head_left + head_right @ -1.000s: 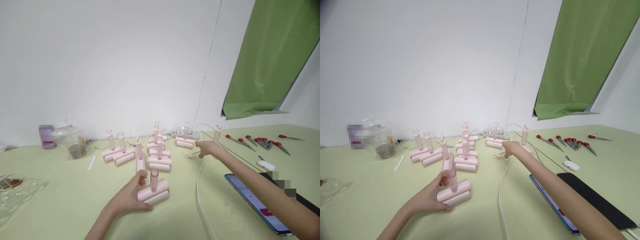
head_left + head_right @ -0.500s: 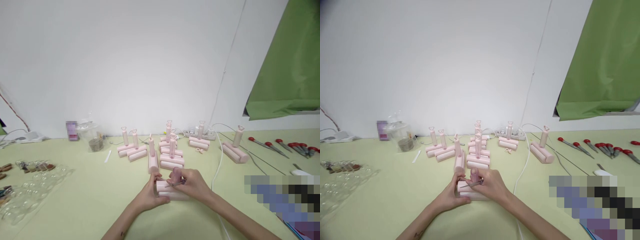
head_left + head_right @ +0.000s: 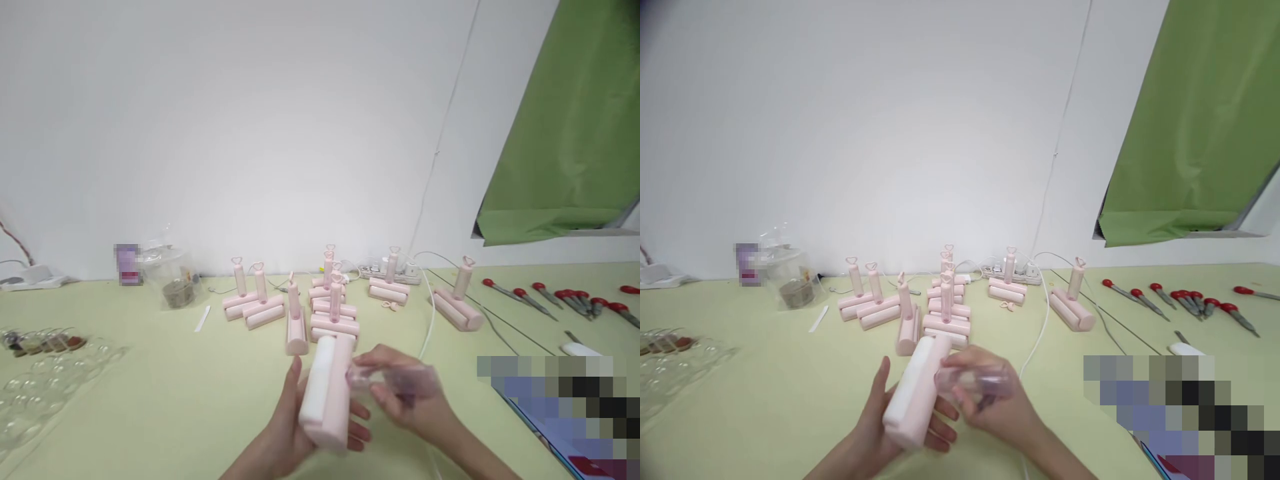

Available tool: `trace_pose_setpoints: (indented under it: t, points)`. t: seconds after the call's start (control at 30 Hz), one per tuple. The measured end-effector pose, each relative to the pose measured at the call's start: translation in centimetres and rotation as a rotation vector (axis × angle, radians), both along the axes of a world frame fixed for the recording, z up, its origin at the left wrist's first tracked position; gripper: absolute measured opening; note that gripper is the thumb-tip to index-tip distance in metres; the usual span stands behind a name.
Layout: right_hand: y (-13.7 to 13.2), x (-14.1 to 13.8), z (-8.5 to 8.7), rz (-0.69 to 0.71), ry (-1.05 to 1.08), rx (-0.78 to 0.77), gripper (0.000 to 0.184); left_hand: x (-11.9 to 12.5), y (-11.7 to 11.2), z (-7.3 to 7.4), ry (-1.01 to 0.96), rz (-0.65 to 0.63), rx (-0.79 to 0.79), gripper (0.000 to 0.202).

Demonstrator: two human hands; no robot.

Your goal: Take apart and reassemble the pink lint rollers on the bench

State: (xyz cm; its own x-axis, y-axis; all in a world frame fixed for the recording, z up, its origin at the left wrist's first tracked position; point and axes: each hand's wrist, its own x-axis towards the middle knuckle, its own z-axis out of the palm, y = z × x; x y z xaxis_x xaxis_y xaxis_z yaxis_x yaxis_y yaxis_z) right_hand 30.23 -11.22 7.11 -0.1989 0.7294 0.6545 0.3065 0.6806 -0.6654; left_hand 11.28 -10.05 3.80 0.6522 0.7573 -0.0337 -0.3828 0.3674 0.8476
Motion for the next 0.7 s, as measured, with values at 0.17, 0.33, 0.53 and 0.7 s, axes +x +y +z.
trace_pose_setpoints:
  t: [0.17, 0.33, 0.53, 0.7]
  points:
    - [-0.7, -2.3, -1.8, -0.041, 0.011, -0.258, 0.021, 1.1, -1.3, -1.4, 0.135, 0.125, -0.163, 0.048]
    - [-1.7, -1.7, -1.3, 0.074, 0.097, -0.341, 0.023, 1.0, -1.5, -0.2, 0.204, 0.055, -0.119, 0.062]
    - [-2.4, -0.7, -1.2, 0.25, 0.322, -0.576, 0.026, 0.1, -1.6, 1.7, 0.315, -0.087, 0.078, 0.064]
    - [0.5, 1.6, -0.5, 0.078, 0.554, -0.755, 0.027, -1.0, -1.5, 0.2, 0.395, -0.215, 0.138, 0.077]
